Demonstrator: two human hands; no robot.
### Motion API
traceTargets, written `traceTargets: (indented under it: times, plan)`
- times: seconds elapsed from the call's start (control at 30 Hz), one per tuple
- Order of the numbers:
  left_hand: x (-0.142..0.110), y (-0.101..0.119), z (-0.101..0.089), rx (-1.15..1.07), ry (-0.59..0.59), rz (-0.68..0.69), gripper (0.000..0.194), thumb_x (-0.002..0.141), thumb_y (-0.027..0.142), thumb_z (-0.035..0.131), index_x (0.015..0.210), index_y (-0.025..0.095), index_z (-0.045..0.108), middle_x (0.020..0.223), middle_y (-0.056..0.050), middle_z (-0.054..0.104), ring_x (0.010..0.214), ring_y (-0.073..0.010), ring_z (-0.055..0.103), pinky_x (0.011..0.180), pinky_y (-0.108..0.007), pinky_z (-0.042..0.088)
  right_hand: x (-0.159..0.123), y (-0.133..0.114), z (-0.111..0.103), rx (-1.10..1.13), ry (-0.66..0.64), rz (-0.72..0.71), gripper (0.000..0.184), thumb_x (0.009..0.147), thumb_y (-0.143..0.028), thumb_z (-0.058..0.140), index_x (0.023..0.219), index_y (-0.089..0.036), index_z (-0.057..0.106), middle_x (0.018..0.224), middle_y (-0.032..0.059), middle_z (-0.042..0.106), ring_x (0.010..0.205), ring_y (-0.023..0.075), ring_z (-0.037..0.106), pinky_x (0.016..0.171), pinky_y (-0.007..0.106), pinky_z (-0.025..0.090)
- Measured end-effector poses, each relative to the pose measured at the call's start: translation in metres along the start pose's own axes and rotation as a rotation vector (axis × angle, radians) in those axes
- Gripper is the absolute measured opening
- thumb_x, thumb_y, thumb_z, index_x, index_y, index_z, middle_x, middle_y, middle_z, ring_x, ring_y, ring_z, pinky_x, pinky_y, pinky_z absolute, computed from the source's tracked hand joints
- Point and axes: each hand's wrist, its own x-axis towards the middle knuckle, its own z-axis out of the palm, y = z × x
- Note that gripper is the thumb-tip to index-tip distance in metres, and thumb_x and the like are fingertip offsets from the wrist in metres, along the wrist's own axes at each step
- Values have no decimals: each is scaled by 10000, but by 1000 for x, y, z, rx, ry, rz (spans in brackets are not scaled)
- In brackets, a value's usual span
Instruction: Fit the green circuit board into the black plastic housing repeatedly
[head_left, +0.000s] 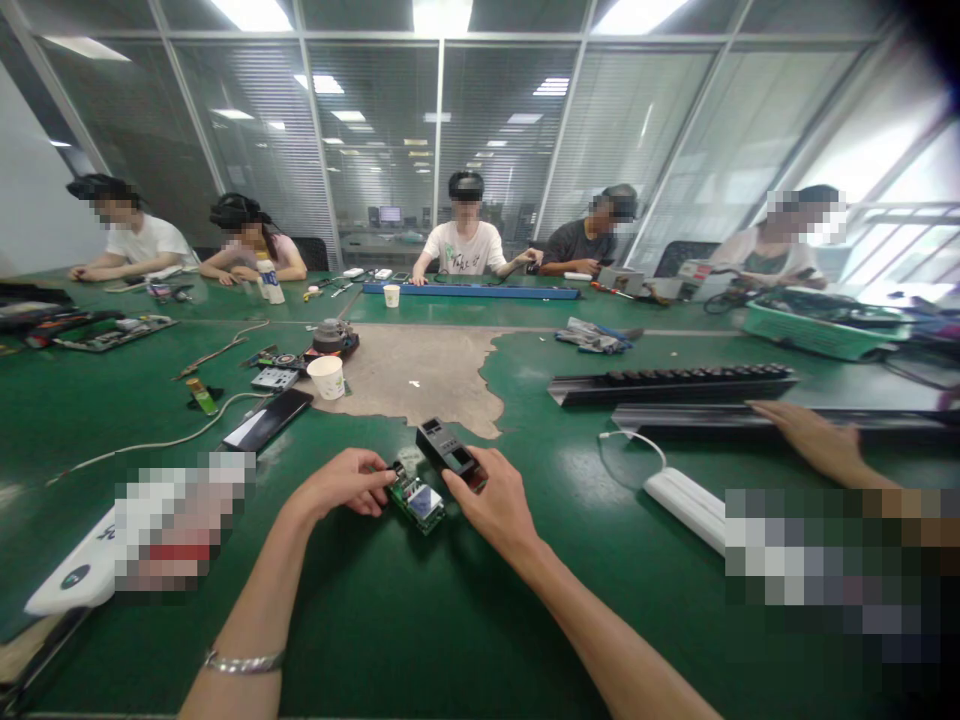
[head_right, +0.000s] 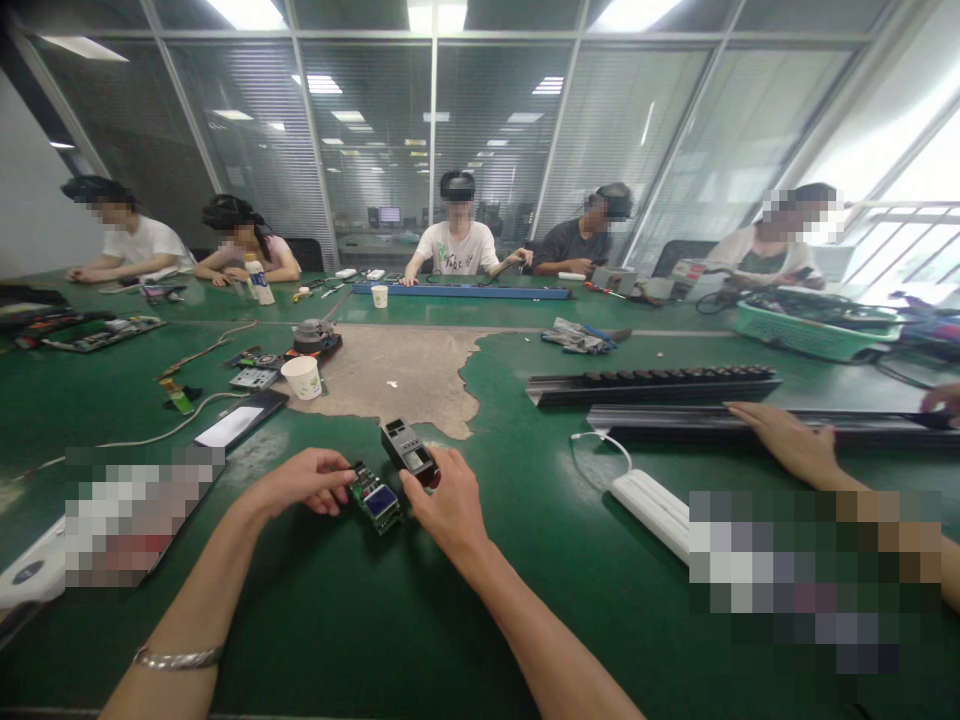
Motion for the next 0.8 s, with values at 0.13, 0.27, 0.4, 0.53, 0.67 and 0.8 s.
traceTargets:
  times: [0.13, 0.27, 0.4, 0.53, 0.67, 0.8]
  plan:
    - [2, 0, 0, -33, -13, 37, 491, 729, 555, 727, 962, 130, 648, 837, -114, 733, 684, -193, 713, 600, -260, 532, -4, 11, 7, -141, -103, 46, 299, 802, -358, 658, 1042, -180, 648, 931, 78, 641, 837, 218, 603, 770, 348, 485]
    - [6, -3, 1, -89, -4, 61, 486, 718, 536, 749, 949, 119, 659, 823, -114, 730, 709, -196, 715, 633, -274, 547, -6, 11, 9, -170, -138, 24, 403, 781, -369, 685, 1124, -167, 620, 996, 104, 644, 939, 245, 605, 829, 367, 478]
    - [10, -7, 2, -136, 5, 66, 484, 706, 521, 771, 937, 111, 662, 806, -111, 729, 699, -188, 713, 621, -260, 541, -3, 8, 7, -119, -115, 14, 286, 789, -328, 654, 1033, -178, 656, 944, 78, 663, 869, 223, 612, 786, 345, 481]
    - [11, -9, 1, -159, 7, 56, 521, 713, 557, 755, 949, 103, 657, 807, -120, 731, 685, -187, 713, 613, -258, 536, -1, -8, -3, 13, -68, 37, 288, 813, -329, 617, 1053, -174, 657, 907, 53, 675, 734, 176, 600, 688, 298, 475]
    - [10, -8, 1, -198, -31, 72, 541, 705, 581, 749, 939, 102, 653, 805, -123, 731, 674, -185, 712, 617, -259, 537, -6, -33, -11, 16, -163, -22, 271, 807, -323, 621, 1034, -183, 669, 853, 36, 672, 687, 159, 583, 659, 274, 455]
    - [8, -9, 1, -217, -42, 54, 531, 718, 581, 728, 933, 102, 643, 800, -124, 731, 641, -175, 707, 597, -250, 538, -13, -52, -10, -85, -213, -59, 282, 803, -296, 613, 1060, -186, 659, 884, 44, 673, 768, 179, 593, 703, 276, 445]
